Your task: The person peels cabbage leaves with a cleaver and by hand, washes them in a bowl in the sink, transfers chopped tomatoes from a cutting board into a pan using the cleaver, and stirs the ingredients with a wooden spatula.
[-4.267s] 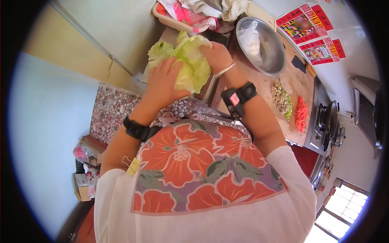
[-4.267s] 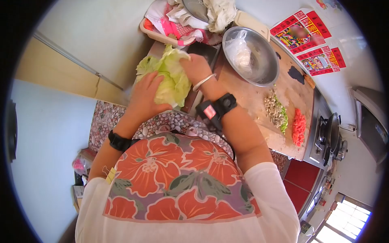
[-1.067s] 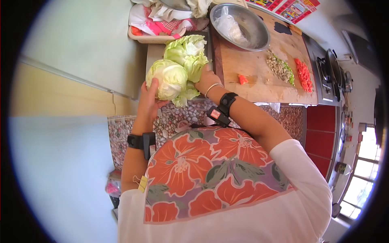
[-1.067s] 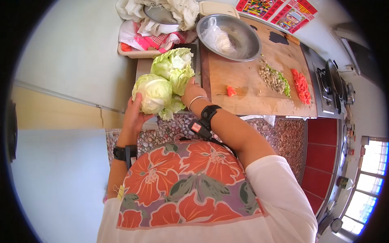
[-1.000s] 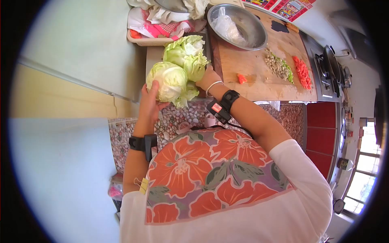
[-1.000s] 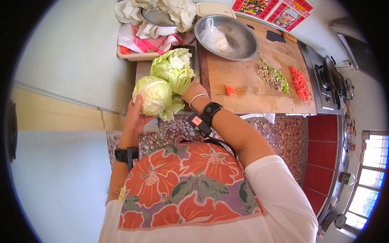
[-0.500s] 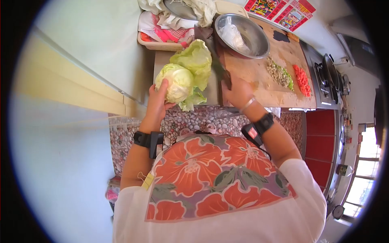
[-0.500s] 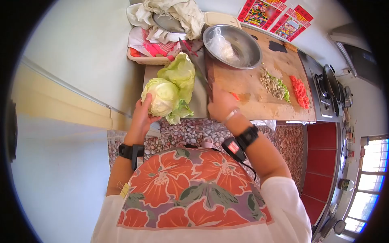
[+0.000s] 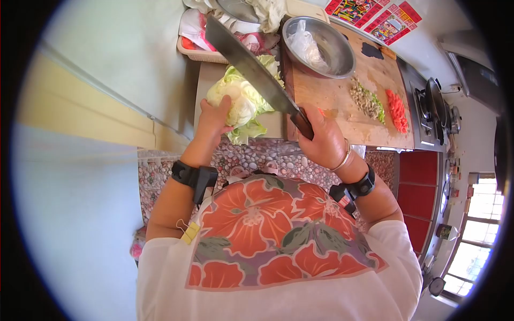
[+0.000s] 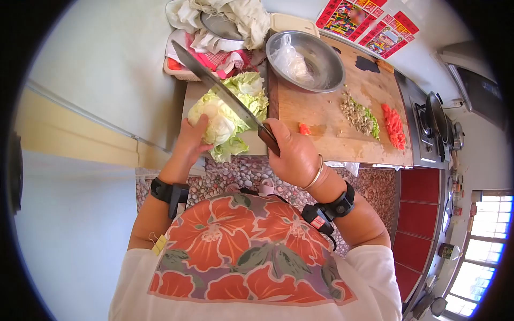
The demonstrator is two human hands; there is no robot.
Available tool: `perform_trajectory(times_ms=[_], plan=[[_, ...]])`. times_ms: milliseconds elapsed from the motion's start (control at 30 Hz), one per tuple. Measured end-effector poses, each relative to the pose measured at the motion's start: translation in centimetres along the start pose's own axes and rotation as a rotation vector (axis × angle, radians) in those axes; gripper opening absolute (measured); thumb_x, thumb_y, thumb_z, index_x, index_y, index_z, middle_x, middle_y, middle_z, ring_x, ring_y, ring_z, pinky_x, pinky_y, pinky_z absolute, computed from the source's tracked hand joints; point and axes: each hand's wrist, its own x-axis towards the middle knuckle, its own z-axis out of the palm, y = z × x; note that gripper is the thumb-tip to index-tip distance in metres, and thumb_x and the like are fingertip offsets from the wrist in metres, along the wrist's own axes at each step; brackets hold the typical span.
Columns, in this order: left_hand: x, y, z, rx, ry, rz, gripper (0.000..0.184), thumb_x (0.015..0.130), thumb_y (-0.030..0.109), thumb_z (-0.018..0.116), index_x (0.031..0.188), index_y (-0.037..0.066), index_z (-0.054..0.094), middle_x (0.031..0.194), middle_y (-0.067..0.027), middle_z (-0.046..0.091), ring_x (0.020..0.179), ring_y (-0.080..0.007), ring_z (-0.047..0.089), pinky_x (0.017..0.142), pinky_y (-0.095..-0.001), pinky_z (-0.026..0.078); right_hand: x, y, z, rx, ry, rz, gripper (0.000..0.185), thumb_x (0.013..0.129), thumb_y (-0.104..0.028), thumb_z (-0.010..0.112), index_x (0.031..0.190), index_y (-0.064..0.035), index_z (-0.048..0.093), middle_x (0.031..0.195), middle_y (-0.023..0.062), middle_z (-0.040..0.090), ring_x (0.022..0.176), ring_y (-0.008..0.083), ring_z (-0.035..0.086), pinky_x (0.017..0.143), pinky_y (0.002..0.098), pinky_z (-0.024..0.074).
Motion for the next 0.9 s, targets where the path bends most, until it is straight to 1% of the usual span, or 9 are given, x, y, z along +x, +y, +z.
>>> perform_trajectory(times_ms=[33, 233, 333, 433, 533, 633, 733, 833, 900], plan=[[-0.2, 0.1, -0.1, -0.004, 0.007, -0.003, 0.061, 0.085, 0.039, 0.062, 0.124, 0.004, 0.030, 0.117, -0.0162, 0.050, 0.096, -0.0258, 0.060, 0.068, -0.0419, 0.055, 0.1, -0.3, -0.1, 0.015, 0.010, -0.005, 0.038, 0.078, -0.007, 0.058, 0.114, -0.0056, 0.044, 0.069, 0.0217, 0.058, 0.064, 0.0402, 0.058, 0.055, 0.0481, 0.0441], [-0.2, -0.1, 0.3, 0.052, 0.017, 0.023, 0.057, 0.087, 0.037, 0.060, 0.123, 0.005, 0.031, 0.116, -0.0146, 0.051, 0.096, -0.0248, 0.060, 0.067, -0.0399, 0.055, 0.3, 2.3, 2.0, -0.116, -0.218, 0.032, 0.039, 0.077, -0.008, 0.056, 0.114, -0.0063, 0.043, 0.072, 0.0219, 0.059, 0.067, 0.0408, 0.059, 0.057, 0.0501, 0.0448], [0.2, -0.4, -0.4, 0.047, -0.005, 0.021, 0.074, 0.085, 0.035, 0.061, 0.136, 0.002, 0.018, 0.124, -0.0180, 0.046, 0.102, -0.0261, 0.057, 0.071, -0.0383, 0.054, 0.4, 2.1, 0.7, -0.059, -0.178, 0.067, 0.038, 0.077, -0.008, 0.056, 0.113, -0.0068, 0.045, 0.075, 0.0209, 0.060, 0.068, 0.0407, 0.059, 0.059, 0.0484, 0.0460], [-0.7, -0.6, -1.7, -0.087, -0.121, 0.040, 0.072, 0.087, 0.035, 0.059, 0.138, 0.005, 0.018, 0.126, -0.0157, 0.045, 0.103, -0.0255, 0.057, 0.072, -0.0366, 0.054, 0.6, 0.8, -0.7, 0.113, 0.017, 0.045, 0.036, 0.079, -0.009, 0.055, 0.114, -0.0080, 0.047, 0.076, 0.0199, 0.061, 0.069, 0.0399, 0.059, 0.061, 0.0467, 0.0470], [-1.4, -2.3, -4.0, -0.204, -0.205, 0.105, 0.064, 0.089, 0.033, 0.057, 0.138, 0.008, 0.022, 0.127, -0.0126, 0.046, 0.102, -0.0254, 0.057, 0.074, -0.0376, 0.053, 1.2, 2.6, -0.7, -0.101, 0.047, 0.059, 0.039, 0.080, -0.009, 0.054, 0.119, -0.0097, 0.047, 0.082, 0.0183, 0.062, 0.073, 0.0373, 0.060, 0.062, 0.0449, 0.0480], [-1.8, -3.5, -5.2, -0.277, -0.265, 0.109, 0.060, 0.090, 0.032, 0.055, 0.137, 0.011, 0.025, 0.128, -0.0108, 0.046, 0.104, -0.0261, 0.056, 0.077, -0.0398, 0.052, 2.0, 6.0, 1.2, -0.231, 0.038, -0.086, 0.049, 0.080, -0.008, 0.053, 0.128, -0.0134, 0.044, 0.087, 0.0164, 0.062, 0.075, 0.0345, 0.061, 0.061, 0.0424, 0.0487], [-2.4, -3.1, -5.2, -0.264, -0.212, 0.018, 0.056, 0.091, 0.038, 0.053, 0.137, 0.017, 0.031, 0.132, -0.0074, 0.046, 0.113, -0.0259, 0.052, 0.086, -0.0443, 0.048, 4.7, 7.1, 2.9, -0.577, -0.225, 0.032, 0.057, 0.079, -0.007, 0.052, 0.134, -0.0156, 0.041, 0.091, 0.0140, 0.060, 0.074, 0.0321, 0.062, 0.061, 0.0395, 0.0496], [-2.2, -2.6, -5.0, -0.319, -0.205, -0.038, 0.055, 0.090, 0.040, 0.054, 0.136, 0.019, 0.033, 0.132, -0.0068, 0.046, 0.115, -0.0268, 0.050, 0.086, -0.0488, 0.047, 8.3, 6.7, 4.0, -0.655, -0.266, -0.006, 0.060, 0.078, -0.007, 0.052, 0.136, -0.0171, 0.039, 0.088, 0.0131, 0.058, 0.071, 0.0295, 0.062, 0.060, 0.0380, 0.0500], [-2.1, -2.6, -4.5, -0.278, -0.129, -0.040, 0.058, 0.089, 0.042, 0.055, 0.136, 0.018, 0.032, 0.133, -0.0073, 0.044, 0.114, -0.0269, 0.051, 0.085, -0.0505, 0.047, 10.8, 7.8, 5.3, -0.642, -0.177, -0.133, 0.057, 0.080, -0.009, 0.052, 0.135, -0.0168, 0.040, 0.091, 0.0137, 0.058, 0.073, 0.0277, 0.063, 0.060, 0.0379, 0.0508]])
